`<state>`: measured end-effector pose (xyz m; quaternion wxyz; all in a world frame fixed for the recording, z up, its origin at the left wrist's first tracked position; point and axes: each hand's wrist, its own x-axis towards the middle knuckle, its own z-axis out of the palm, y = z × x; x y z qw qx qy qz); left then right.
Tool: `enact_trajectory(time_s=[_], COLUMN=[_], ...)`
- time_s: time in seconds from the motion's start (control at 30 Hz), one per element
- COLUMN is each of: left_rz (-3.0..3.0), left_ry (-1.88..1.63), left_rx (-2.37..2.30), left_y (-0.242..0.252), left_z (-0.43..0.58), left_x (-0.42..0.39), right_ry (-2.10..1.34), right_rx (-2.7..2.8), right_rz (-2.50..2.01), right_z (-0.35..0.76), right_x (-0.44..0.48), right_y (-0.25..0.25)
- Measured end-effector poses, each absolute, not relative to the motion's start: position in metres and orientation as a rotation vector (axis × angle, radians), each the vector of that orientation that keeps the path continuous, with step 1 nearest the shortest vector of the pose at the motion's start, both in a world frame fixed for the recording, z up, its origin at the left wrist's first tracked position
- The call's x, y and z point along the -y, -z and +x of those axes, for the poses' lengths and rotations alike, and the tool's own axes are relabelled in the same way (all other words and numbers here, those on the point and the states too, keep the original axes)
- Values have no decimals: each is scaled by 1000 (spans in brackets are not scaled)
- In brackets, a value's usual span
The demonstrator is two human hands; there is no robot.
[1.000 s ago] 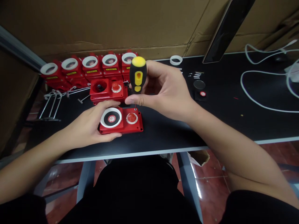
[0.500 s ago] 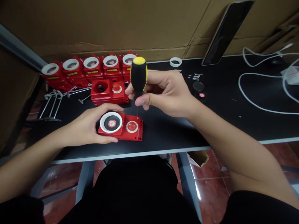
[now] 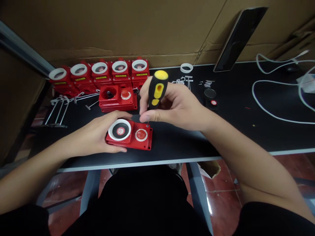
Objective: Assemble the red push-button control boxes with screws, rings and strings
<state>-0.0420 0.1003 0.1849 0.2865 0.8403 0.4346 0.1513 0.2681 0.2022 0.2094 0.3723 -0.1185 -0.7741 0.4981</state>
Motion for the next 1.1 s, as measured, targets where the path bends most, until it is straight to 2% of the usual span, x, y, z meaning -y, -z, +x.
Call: enact_trajectory(time_s=[0.23,0.43,0.7,0.9,1.1], left_rz=[2273,2273,2296,2324,2355], left_ry=[-465,-475,-488,-486,-511], left_rx=[-1111,-1106,-1096,-1194,-1248], left_y=[-187,-186,-180,-179,-176], left_z=[-40,-40,-43,-43,-43], left_x=[-100,-100,-100,-101,-103], right_ry=[-1247,-1465,-1655,-1404,-1225], right_rx=[1899,1786,1833,1882,1898], right_rz=[-459,-509,-283,-322,-548], right_z=[274,273,272,273,274], right_x=[-202,-202,-201,-204,-205], right_y=[-205,-206,-207,-207,-204])
